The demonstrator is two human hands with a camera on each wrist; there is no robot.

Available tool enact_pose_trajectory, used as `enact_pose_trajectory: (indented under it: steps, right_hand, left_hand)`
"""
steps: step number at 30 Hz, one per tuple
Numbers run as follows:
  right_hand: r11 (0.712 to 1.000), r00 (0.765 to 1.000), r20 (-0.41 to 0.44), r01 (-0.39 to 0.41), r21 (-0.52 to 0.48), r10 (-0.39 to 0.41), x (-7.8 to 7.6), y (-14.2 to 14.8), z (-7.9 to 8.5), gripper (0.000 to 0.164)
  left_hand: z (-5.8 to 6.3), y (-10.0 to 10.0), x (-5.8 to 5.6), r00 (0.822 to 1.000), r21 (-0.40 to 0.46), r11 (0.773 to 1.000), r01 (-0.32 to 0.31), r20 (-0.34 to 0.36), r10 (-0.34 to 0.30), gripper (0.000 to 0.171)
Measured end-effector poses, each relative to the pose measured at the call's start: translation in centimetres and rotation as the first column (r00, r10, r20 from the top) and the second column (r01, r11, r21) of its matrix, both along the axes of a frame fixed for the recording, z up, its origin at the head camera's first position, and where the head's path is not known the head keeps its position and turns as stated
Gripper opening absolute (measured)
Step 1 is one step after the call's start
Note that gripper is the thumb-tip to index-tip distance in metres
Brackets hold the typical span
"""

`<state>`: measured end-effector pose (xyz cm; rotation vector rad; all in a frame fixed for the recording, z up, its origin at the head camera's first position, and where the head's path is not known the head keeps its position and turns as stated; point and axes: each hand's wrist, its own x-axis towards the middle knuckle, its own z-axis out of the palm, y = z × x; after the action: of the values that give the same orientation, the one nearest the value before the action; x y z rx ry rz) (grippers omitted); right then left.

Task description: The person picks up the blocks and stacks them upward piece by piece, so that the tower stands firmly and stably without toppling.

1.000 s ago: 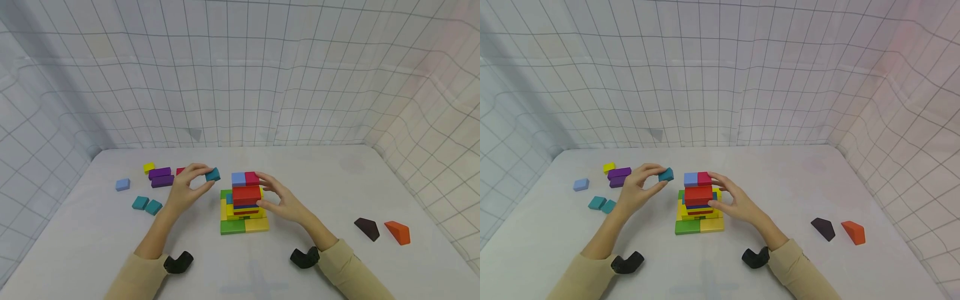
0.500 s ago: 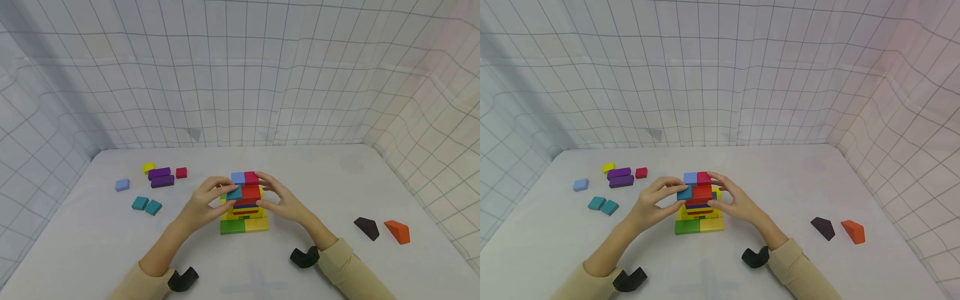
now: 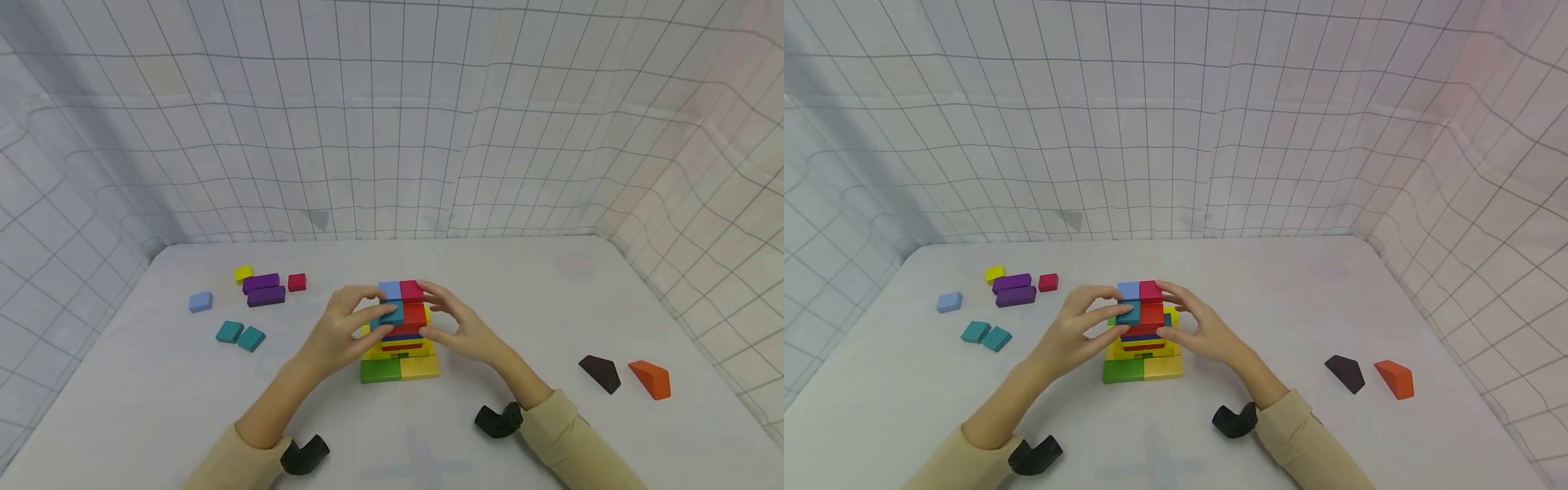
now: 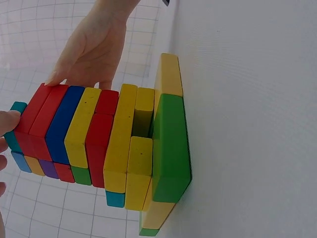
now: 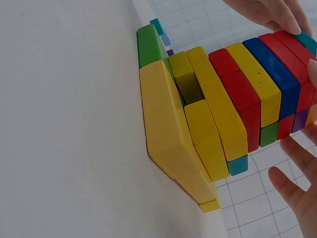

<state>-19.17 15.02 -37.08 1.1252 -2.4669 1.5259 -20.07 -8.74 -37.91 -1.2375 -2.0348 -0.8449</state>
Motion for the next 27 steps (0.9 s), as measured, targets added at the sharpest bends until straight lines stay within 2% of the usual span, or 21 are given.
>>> enact_pose_trajectory:
  steps: [6,10,13,19,25,27]
  right_hand:
    - [1.000,1.000,0.003,0.002,0.005,-0.002,-0.01,-0.02,-0.03,0.066]
    - [1.000,1.000,0.010,0.003,0.003,-0.003,0.00,-0.03,-0.01,0.066]
    - [1.000,1.000,0.012,0.003,0.004,-0.003,0.01,-0.02,0.01,0.066]
    - [1.000,1.000,0.017,0.006,0.008,-0.006,0.02,-0.02,0.07,0.066]
    - [1.000,0.999,0.034,0.019,0.009,-0.019,0.07,0.00,0.06,0.067]
    - [1.000,0.999,0.029,0.016,0.009,-0.016,0.07,0.02,0.06,0.066]
  left_hand:
    - [-0.34,0.26,-0.13,0.993,0.073,0.997,0.027,0.112,-0.035,0.028]
    - [-0.50,0.42,-0.10,0.977,0.125,0.991,0.041,0.201,-0.066,0.036]
    - [-0.62,0.52,-0.15,0.963,0.156,0.986,0.052,0.252,-0.091,0.035]
    - [-0.88,0.67,-0.35,0.949,0.204,0.976,0.080,0.284,-0.137,0.034]
    - [-0.90,0.79,-0.31,0.941,0.221,0.972,0.078,0.305,-0.145,0.033]
    - [-0.84,0.70,-0.29,0.934,0.218,0.973,0.078,0.327,-0.148,0.036]
